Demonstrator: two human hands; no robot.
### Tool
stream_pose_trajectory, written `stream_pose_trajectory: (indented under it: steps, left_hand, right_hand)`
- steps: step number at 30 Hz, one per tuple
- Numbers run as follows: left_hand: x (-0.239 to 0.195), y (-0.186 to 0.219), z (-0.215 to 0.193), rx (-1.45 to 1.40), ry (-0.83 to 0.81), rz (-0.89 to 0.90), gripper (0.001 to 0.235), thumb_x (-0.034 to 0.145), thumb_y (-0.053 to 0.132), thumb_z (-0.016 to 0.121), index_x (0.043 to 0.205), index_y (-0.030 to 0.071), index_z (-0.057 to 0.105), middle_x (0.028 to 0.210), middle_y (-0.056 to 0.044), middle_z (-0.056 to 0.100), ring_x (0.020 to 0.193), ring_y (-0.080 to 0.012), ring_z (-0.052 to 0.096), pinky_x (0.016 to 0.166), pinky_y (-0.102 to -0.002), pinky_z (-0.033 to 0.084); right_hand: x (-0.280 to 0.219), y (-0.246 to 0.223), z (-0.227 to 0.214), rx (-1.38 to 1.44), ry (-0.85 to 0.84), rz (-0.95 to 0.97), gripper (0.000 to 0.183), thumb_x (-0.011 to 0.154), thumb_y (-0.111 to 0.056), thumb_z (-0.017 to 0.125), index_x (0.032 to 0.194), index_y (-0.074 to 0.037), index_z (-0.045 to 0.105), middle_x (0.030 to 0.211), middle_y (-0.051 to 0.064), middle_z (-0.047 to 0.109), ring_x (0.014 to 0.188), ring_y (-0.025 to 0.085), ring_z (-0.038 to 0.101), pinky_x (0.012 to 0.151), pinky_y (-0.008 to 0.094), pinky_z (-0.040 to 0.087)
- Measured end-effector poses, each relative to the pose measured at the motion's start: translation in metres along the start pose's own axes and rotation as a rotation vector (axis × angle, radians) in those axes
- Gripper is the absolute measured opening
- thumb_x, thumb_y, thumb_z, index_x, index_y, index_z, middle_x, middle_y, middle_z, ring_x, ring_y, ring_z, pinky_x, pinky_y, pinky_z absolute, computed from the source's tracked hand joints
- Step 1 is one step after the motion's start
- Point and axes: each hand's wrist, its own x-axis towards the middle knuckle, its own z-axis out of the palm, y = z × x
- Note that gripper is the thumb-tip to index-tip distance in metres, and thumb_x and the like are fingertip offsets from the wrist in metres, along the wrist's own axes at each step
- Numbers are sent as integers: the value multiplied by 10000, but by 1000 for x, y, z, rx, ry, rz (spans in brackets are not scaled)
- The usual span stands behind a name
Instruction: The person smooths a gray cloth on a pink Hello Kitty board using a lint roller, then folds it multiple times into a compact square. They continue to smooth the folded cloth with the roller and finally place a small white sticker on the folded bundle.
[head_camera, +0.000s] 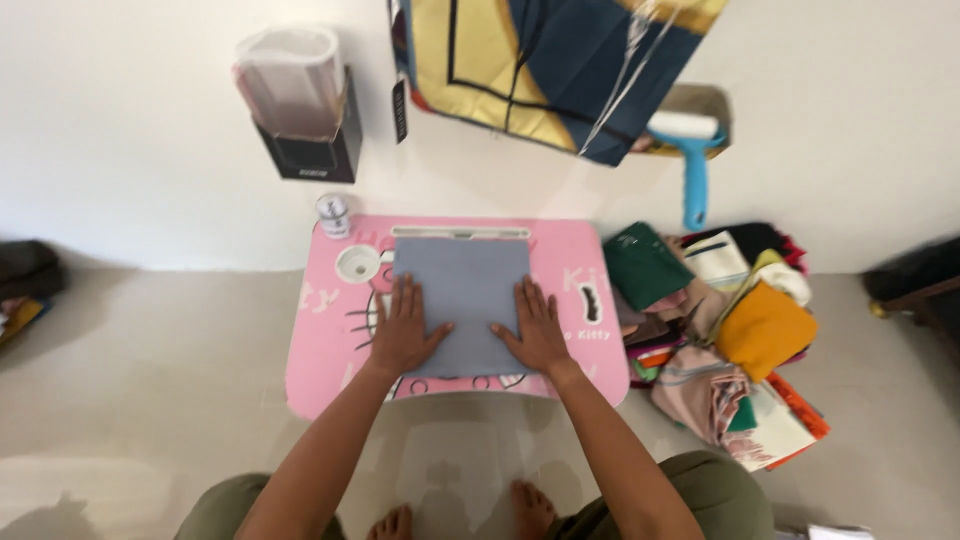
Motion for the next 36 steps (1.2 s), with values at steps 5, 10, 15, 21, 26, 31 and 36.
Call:
stream_pose_trajectory:
  steps: [5, 10, 15, 21, 26, 31, 36]
  left_hand:
    - [-4, -15, 8, 25, 31, 2, 983, 973, 801, 254, 1597, 42, 267, 1714, -165, 159, 1587, -344, 118, 1268, -631, 95]
    - [9, -46, 65, 182, 374, 42, 911, 987, 719, 274, 1514, -22, 333, 1693, -222, 169, 1547, -436, 188, 1196, -694, 178]
    - [-9, -22, 46, 195, 320, 155, 879, 1015, 697, 250, 1535, -11, 289, 1686, -243, 123, 1547, -441, 121, 1212, -660, 113]
    - [-52, 57, 44, 108, 332, 478, 853, 1018, 689, 348, 1523, 2, 373, 1641, -223, 272, 1522, -440, 206, 1206, -643, 149]
    - [-78, 113, 46, 40, 185, 585, 883, 957, 686, 415, 1558, 43, 359, 1686, -196, 208, 1553, -412, 177, 1249, -625, 128]
    - [-75, 129, 64, 173, 69, 606, 864, 994, 647, 396, 1611, 56, 263, 1684, -196, 212, 1569, -374, 155, 1267, -603, 98]
    - [-81, 131, 74, 275, 68, 658, 871, 972, 622, 476, 1609, 64, 271, 1693, -209, 188, 1575, -399, 137, 1271, -586, 117]
  right_hand:
    - [30, 108, 14, 160, 79, 20, 682, 1006, -481, 557, 1523, -49, 450, 1625, 163, 378, 1516, 318, 342, 1280, 451, 262]
    - [38, 128, -128, 1235, 645, 865, 253, 923, -65, 493, 784, -46, 704, 704, 105, 708, 527, 211, 628, 430, 317, 488]
    - [14, 46, -267, 1270, 692, 658, 673, 958, -627, 493, 1275, -41, 591, 957, 156, 743, 744, 228, 697, 617, 356, 594]
    - [73, 89, -256, 990, 737, 390, 457, 882, -203, 772, 1217, -8, 529, 793, 150, 675, 509, 211, 601, 445, 348, 521]
    - [48, 109, -234, 855, 1054, 117, 285, 934, -74, 671, 1202, -36, 582, 726, 49, 610, 446, 131, 552, 370, 265, 428]
    - [-95, 7, -202, 292, 997, 7, 282, 909, -4, 815, 1151, -5, 669, 784, 219, 616, 673, 392, 623, 580, 417, 435]
    - [-123, -30, -74, 567, 605, 213, 265, 875, -48, 720, 1136, -30, 677, 789, 188, 640, 695, 333, 625, 660, 427, 491]
